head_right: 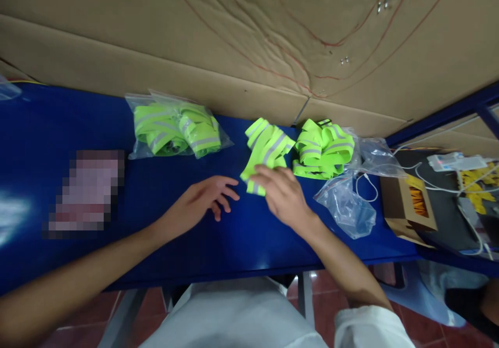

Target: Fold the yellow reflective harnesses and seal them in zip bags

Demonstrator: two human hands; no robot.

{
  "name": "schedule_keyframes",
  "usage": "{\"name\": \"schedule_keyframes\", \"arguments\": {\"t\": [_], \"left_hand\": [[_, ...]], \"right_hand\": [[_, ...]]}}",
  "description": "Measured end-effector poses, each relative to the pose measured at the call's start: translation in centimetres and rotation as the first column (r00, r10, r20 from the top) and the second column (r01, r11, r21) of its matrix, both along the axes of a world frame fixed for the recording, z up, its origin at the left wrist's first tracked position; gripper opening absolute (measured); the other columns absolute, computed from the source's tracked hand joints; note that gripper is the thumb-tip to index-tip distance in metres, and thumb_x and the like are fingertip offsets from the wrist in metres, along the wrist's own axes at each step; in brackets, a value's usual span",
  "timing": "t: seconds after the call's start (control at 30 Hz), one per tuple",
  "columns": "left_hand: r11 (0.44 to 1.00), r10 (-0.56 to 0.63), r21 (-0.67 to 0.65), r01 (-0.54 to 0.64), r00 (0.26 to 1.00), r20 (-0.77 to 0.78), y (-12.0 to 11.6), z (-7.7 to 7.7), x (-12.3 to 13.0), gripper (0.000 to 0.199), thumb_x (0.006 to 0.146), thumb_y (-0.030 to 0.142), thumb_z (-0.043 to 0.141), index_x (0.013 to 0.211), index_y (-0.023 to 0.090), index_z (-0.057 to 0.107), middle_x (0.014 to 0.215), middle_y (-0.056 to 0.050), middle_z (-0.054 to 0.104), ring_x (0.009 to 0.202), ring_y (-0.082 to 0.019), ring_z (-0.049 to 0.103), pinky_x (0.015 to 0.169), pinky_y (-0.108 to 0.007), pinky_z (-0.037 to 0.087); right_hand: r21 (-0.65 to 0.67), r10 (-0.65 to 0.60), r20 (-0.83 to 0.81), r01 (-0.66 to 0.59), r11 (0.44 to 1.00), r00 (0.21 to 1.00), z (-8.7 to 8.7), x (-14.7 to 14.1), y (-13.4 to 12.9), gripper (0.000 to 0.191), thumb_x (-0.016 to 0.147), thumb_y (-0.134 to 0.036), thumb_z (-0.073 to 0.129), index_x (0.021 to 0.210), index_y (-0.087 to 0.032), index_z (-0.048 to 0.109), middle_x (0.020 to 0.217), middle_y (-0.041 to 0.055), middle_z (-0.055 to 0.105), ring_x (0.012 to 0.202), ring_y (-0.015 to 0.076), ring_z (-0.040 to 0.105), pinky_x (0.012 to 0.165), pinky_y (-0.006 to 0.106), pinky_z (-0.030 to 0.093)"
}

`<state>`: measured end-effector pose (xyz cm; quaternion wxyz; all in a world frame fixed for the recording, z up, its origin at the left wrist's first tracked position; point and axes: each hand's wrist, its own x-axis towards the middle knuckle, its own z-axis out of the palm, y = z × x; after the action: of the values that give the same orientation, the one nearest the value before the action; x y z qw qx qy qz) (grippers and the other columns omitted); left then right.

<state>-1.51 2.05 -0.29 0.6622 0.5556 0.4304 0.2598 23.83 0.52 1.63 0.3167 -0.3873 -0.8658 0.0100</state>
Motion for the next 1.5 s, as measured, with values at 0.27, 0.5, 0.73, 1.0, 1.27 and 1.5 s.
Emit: {"name": "schedule_keyframes", "arguments": {"t": [0.27, 0.5, 0.73, 1.0, 1.27, 1.5], "left_hand": [[0.894, 0.064, -0.443, 0.063, 0.962, 0.265, 1.9, -0.3, -1.2, 0.049, 0.086, 0.061, 0.074, 0.109, 0.019, 0.076, 0.11, -0.012, 0.08, 0.105, -0.029, 0.076, 0.094, -0.04, 0.062], [0.89, 0.199, -0.45, -0.078, 0.953, 0.23, 1.5, -0.8, -1.0, 0.05, 0.067, 0.051, 0.092, 0.102, 0.017, 0.079, 0.105, -0.012, 0.081, 0.097, -0.031, 0.077, 0.09, -0.043, 0.063], [0.965, 0.176, -0.234, -0.115, 0.949, 0.262, -0.5, 0.2, -0.3, 0.078, 0.07, 0.059, 0.09, 0.137, 0.027, 0.064, 0.124, -0.009, 0.075, 0.122, -0.034, 0.069, 0.099, -0.043, 0.061], [0.981, 0.188, -0.11, -0.162, 0.936, 0.298, 0.3, 0.5, 0.0, 0.051, 0.081, 0.039, 0.086, 0.124, 0.024, 0.062, 0.116, -0.004, 0.07, 0.115, -0.024, 0.066, 0.098, -0.032, 0.056], [0.964, 0.22, -0.216, -0.152, 0.916, 0.336, 0.6, 0.1, -0.5, 0.06, 0.082, 0.044, 0.086, 0.129, 0.028, 0.053, 0.115, -0.001, 0.068, 0.108, -0.019, 0.065, 0.088, -0.027, 0.054], [0.982, 0.163, -0.126, -0.138, 0.963, 0.214, 0.4, 0.9, -0.2, 0.04, 0.085, 0.043, 0.083, 0.11, 0.021, 0.061, 0.091, 0.004, 0.065, 0.082, -0.01, 0.06, 0.073, -0.019, 0.05]], "right_hand": [[-0.257, 0.507, 0.046, -0.48, 0.839, 0.861, 0.6, -4.1, -5.3, 0.024, 0.103, -0.018, 0.059, 0.122, -0.025, 0.072, 0.141, -0.001, 0.068, 0.102, 0.0119, 0.073, 0.087, 0.028, 0.06], [0.002, 0.405, 0.129, -0.408, 0.913, 0.905, 0.9, -3.4, -5.6, 0.029, 0.102, -0.026, 0.061, 0.129, -0.03, 0.071, 0.14, -0.0031, 0.07, 0.084, 0.0092, 0.07, 0.068, 0.024, 0.058], [0.031, 0.191, 0.162, -0.198, 0.98, 0.968, -1.1, -4.0, -5.5, 0.056, 0.094, -0.07, 0.061, 0.14, -0.037, 0.063, 0.144, 0.004, 0.064, 0.133, 0.031, 0.053, 0.12, 0.055, 0.037], [-0.233, -0.015, 0.042, 0.024, 0.972, 0.999, -1.4, -3.1, -4.3, 0.062, 0.096, -0.051, 0.069, 0.147, -0.02, 0.05, 0.159, 0.0219, 0.034, 0.153, 0.0397, 0.034, 0.118, 0.058, 0.043], [-0.138, 0.259, 0.001, -0.256, 0.957, 0.966, -1.3, -2.6, -3.3, 0.052, 0.099, -0.049, 0.067, 0.14, -0.021, 0.057, 0.141, 0.0135, 0.056, 0.135, 0.0251, 0.054, 0.111, 0.04, 0.051], [0.008, 0.214, 0.284, -0.226, 0.974, 0.934, -1.0, -3.1, -3.9, 0.041, 0.102, -0.017, 0.061, 0.14, -0.031, 0.064, 0.113, 0.0003, 0.072, 0.106, 0.0159, 0.058, 0.089, 0.029, 0.048]]}}
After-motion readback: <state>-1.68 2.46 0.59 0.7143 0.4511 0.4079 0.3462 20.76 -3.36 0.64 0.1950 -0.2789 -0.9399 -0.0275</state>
